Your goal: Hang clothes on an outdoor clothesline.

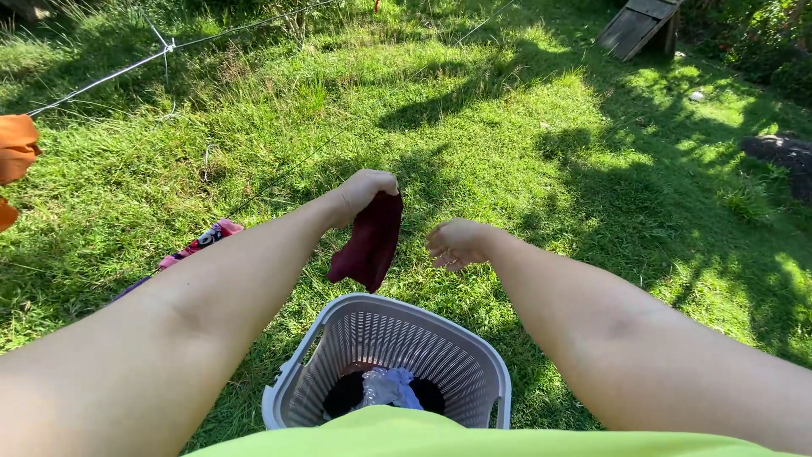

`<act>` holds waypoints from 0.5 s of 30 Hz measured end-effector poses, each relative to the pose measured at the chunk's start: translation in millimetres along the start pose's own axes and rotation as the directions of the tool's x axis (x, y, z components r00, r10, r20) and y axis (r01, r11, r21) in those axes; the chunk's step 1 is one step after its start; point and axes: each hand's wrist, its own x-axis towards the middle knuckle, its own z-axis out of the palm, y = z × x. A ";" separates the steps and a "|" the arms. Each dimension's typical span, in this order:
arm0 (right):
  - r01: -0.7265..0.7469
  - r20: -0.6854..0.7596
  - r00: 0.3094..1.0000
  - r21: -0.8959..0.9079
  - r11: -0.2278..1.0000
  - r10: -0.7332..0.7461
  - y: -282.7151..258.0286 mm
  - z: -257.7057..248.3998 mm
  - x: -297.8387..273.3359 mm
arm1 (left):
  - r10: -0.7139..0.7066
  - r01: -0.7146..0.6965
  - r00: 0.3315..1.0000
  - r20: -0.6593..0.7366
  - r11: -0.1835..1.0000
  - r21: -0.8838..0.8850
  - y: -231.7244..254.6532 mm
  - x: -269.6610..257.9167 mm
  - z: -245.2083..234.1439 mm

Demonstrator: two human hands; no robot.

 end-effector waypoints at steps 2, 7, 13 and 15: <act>0.068 0.022 0.997 0.093 0.993 -0.071 -20.5 8.4 -14.3 | 0.039 -0.040 0.998 0.045 0.999 0.025 -0.2 -1.5 -0.5; 0.272 0.002 0.957 0.334 0.902 -0.290 -51.6 16.4 -3.6 | 0.084 -0.106 0.988 0.128 0.978 0.180 -0.9 -8.0 -8.1; 0.295 0.151 0.923 0.312 0.903 -0.353 -56.7 26.6 15.7 | -0.039 0.023 0.996 0.086 0.983 0.183 7.7 -34.6 -31.6; 0.184 0.202 0.954 0.185 0.965 -0.220 -61.4 37.6 4.8 | -0.090 0.081 0.993 0.070 0.988 0.132 4.5 -43.2 -46.3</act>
